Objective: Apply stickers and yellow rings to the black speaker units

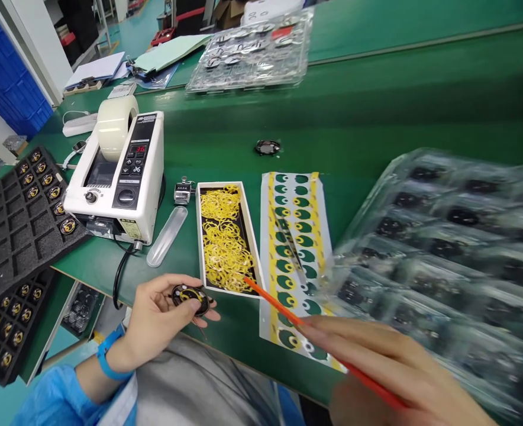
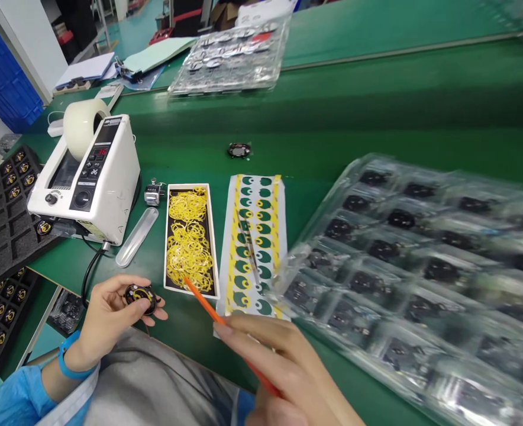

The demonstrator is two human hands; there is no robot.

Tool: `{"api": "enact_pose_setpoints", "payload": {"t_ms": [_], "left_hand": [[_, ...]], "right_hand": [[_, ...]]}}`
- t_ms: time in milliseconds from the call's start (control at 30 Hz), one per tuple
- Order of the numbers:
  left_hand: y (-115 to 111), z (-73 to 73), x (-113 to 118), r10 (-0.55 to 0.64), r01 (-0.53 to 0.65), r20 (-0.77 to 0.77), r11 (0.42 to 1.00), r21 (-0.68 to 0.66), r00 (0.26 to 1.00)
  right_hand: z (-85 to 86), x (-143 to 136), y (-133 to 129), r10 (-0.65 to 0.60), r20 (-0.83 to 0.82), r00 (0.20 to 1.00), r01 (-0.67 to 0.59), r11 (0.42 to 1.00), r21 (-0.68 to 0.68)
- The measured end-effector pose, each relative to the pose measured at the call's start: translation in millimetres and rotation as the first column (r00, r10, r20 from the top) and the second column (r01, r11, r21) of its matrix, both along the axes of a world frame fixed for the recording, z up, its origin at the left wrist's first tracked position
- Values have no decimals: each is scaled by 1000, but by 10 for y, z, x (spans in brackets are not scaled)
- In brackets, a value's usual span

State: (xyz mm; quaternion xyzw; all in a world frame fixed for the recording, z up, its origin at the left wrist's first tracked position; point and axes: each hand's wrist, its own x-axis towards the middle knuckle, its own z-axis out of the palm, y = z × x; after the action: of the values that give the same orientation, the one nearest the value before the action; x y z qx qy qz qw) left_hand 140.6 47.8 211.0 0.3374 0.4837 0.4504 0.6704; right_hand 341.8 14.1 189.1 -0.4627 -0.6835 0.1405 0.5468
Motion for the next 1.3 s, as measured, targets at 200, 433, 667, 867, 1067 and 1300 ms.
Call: {"api": "enact_pose_setpoints", "payload": {"t_ms": [200, 433, 667, 867, 1067, 1300], "left_hand": [[-7, -37, 41, 40, -29, -168, 997, 71, 985], [-58, -49, 27, 110, 19, -369, 944, 328, 923], [-176, -95, 28, 107, 108, -441, 894, 435, 891], [-178, -91, 12, 105, 169, -497, 863, 476, 861], [-153, -162, -34, 96, 178, -518, 872, 455, 850], [-96, -248, -74, 133, -26, -345, 954, 299, 929]], "right_hand": [[141, -275, -8, 106, 100, 989, -105, 994, -17], [31, -606, 107, -41, 233, 972, 14, 993, 115], [25, -670, 183, -102, 164, 981, 91, 993, 76], [-15, -672, 220, -45, 102, 994, 46, 999, -8], [48, -572, 332, 133, 135, 982, -137, 990, 20], [53, -232, 358, 38, 79, 996, -19, 975, -221]]}}
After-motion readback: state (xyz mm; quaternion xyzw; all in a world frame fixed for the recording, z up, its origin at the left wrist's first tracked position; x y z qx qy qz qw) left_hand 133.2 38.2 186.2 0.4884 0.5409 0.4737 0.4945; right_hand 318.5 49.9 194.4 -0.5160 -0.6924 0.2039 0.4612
